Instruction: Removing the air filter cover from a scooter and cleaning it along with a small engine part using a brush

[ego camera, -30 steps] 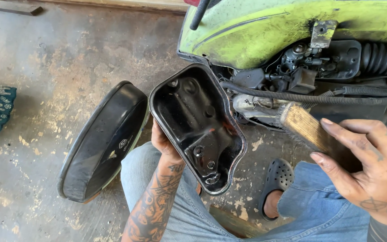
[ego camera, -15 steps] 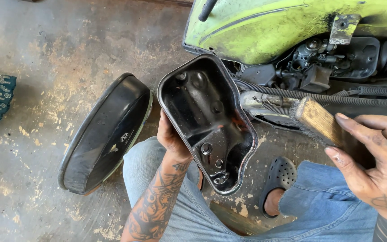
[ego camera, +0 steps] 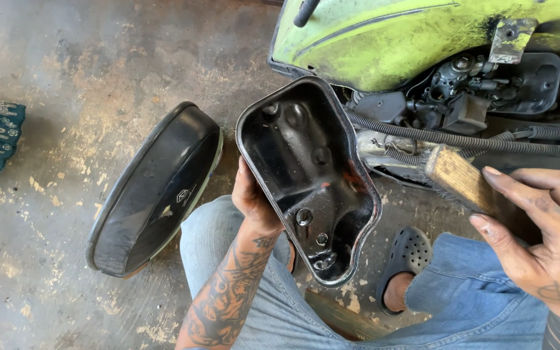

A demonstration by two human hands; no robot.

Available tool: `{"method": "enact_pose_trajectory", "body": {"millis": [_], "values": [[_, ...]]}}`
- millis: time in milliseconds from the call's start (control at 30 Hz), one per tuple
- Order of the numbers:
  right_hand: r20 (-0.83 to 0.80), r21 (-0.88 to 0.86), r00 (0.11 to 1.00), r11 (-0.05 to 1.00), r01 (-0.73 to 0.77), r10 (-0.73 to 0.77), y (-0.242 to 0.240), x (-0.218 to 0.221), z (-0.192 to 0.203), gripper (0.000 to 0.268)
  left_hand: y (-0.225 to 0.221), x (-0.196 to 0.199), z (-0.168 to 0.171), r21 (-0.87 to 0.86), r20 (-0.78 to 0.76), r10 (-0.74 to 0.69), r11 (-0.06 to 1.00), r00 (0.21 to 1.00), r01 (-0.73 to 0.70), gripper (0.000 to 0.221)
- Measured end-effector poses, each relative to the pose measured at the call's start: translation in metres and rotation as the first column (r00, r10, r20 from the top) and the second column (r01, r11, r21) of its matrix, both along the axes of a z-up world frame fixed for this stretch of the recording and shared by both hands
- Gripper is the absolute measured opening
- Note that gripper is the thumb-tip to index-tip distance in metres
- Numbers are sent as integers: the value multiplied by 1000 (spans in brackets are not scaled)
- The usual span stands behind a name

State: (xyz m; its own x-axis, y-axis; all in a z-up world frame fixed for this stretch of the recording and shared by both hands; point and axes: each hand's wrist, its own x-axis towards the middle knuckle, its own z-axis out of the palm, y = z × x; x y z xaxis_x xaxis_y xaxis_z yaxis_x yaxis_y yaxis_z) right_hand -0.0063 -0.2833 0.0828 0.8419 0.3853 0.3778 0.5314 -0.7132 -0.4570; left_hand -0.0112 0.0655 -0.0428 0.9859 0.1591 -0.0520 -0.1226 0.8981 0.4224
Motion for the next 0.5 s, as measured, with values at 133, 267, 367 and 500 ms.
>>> {"method": "enact_pose_trajectory", "body": {"millis": [133, 267, 367, 500], "values": [[9, 10, 1000, 1000, -13, 13, 0, 2, 1, 52, -3, 2, 18, -7, 88, -129, 991, 988, 130, 53], [60, -55, 985, 985, -161, 164, -6, 2, -9, 50, -8, 2, 30, 54, 171, -321, 947, 931, 317, 68], [131, -146, 940, 944, -296, 315, 19, -8, -7, 51, -13, 2, 32, 116, 133, -415, 909, 900, 401, 74], [152, -284, 915, 903, -321, 373, 53, -22, 13, 50, -23, -4, 45, 332, -76, -432, 839, 899, 431, 47]]}}
